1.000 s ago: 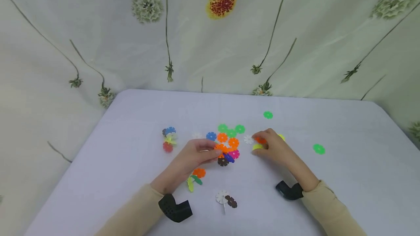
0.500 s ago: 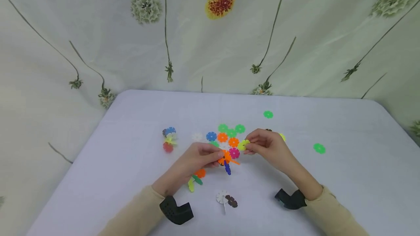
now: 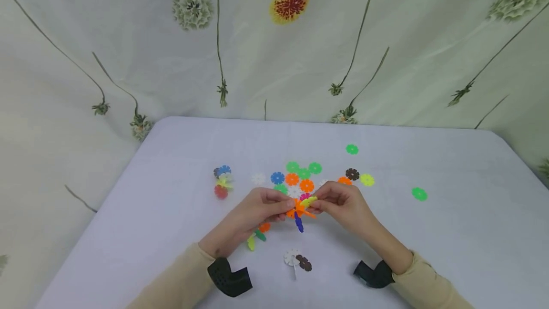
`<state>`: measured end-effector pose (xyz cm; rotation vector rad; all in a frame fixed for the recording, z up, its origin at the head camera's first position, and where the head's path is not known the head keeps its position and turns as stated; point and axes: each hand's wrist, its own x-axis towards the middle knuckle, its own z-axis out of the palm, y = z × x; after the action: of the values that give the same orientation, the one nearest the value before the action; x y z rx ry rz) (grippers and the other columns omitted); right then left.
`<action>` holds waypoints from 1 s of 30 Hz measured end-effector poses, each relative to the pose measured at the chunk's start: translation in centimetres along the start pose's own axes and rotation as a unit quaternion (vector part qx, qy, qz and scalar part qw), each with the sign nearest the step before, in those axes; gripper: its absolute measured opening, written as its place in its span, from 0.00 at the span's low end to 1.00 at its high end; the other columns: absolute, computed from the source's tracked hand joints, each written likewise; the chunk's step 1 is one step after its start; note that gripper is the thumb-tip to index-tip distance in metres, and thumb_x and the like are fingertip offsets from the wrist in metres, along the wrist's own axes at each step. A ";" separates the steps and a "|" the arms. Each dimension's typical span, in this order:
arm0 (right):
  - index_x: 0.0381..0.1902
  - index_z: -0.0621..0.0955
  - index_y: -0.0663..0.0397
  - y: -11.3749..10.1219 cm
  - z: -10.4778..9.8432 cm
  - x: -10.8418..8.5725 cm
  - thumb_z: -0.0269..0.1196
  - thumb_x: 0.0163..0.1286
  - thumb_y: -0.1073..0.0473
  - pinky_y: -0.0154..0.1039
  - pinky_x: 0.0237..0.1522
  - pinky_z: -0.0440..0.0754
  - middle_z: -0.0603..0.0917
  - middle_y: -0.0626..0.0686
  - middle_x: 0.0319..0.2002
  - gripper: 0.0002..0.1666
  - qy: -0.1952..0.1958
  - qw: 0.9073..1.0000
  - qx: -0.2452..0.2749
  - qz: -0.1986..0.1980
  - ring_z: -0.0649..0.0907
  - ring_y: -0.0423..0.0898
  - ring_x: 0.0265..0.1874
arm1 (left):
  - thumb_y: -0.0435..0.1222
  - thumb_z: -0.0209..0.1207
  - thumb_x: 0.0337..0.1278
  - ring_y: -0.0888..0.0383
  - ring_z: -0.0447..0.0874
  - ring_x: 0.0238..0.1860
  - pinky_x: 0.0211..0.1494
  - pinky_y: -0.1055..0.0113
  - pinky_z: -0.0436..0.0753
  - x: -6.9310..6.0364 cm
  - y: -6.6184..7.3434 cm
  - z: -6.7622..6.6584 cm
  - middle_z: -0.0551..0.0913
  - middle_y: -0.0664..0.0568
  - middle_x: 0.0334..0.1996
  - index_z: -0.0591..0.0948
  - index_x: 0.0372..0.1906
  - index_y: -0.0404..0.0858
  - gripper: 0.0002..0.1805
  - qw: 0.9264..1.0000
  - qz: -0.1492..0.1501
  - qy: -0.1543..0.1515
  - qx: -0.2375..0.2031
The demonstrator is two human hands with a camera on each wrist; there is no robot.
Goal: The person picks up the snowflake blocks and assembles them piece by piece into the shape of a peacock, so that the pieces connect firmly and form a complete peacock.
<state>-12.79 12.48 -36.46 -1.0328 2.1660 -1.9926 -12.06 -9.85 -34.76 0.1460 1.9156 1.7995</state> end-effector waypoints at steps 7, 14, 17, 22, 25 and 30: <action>0.29 0.81 0.65 -0.2 0.8 -0.3 0.65 0.53 0.80 0.40 0.29 0.83 0.83 0.55 0.25 0.09 0.014 0.997 -0.061 -0.050 0.84 0.51 0.23 | 0.34 0.60 0.60 0.58 0.75 0.26 0.37 0.71 0.78 0.1 0.0 0.3 0.78 0.50 0.27 0.80 0.42 0.24 0.14 1.000 -0.009 0.013 0.001; 0.42 0.82 0.63 -0.1 0.0 0.4 0.65 0.58 0.72 0.38 0.33 0.83 0.84 0.56 0.38 0.13 -0.019 0.995 -0.093 0.028 0.84 0.52 0.31 | 0.44 0.64 0.55 0.53 0.79 0.35 0.45 0.65 0.79 -0.3 -0.2 -2.4 0.81 0.48 0.35 0.81 0.46 0.33 0.19 0.999 -0.025 0.028 0.035; 0.50 0.79 0.63 0.5 -2.1 0.8 0.64 0.60 0.71 0.38 0.30 0.82 0.82 0.59 0.44 0.18 0.000 0.987 -0.128 0.097 0.83 0.53 0.31 | 0.45 0.65 0.53 0.50 0.81 0.39 0.47 0.63 0.79 -1.9 -0.5 -5.3 0.82 0.47 0.40 0.81 0.49 0.35 0.22 0.994 -0.024 0.065 0.082; 0.49 0.79 0.65 1.8 -5.6 0.9 0.62 0.63 0.69 0.36 0.24 0.80 0.82 0.57 0.36 0.15 0.053 0.957 -0.211 0.191 0.79 0.52 0.25 | 0.48 0.64 0.54 0.54 0.81 0.41 0.47 0.63 0.79 -4.7 -2.1 -10.3 0.82 0.48 0.43 0.79 0.52 0.34 0.26 0.979 -0.063 0.102 0.162; 0.47 0.80 0.64 2.4 -6.2 1.1 0.63 0.64 0.66 0.36 0.22 0.77 0.81 0.55 0.35 0.14 0.036 0.948 -0.228 0.219 0.77 0.49 0.23 | 0.45 0.63 0.55 0.54 0.81 0.41 0.46 0.63 0.80 -5.3 -3.1 -12.2 0.81 0.47 0.45 0.79 0.53 0.33 0.24 0.976 -0.075 0.098 0.181; 0.45 0.82 0.63 2.8 -5.4 2.0 0.64 0.63 0.63 0.36 0.24 0.76 0.80 0.53 0.35 0.13 0.004 0.942 -0.253 0.222 0.75 0.46 0.21 | 0.35 0.63 0.55 0.53 0.81 0.39 0.41 0.64 0.81 -5.1 -4.0 -13.5 0.82 0.45 0.44 0.82 0.48 0.32 0.16 0.966 -0.031 0.101 0.234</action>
<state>-17.97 16.22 -37.21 -0.4779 2.6809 -1.2810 -12.36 -24.59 -37.24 0.0624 2.4372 1.3332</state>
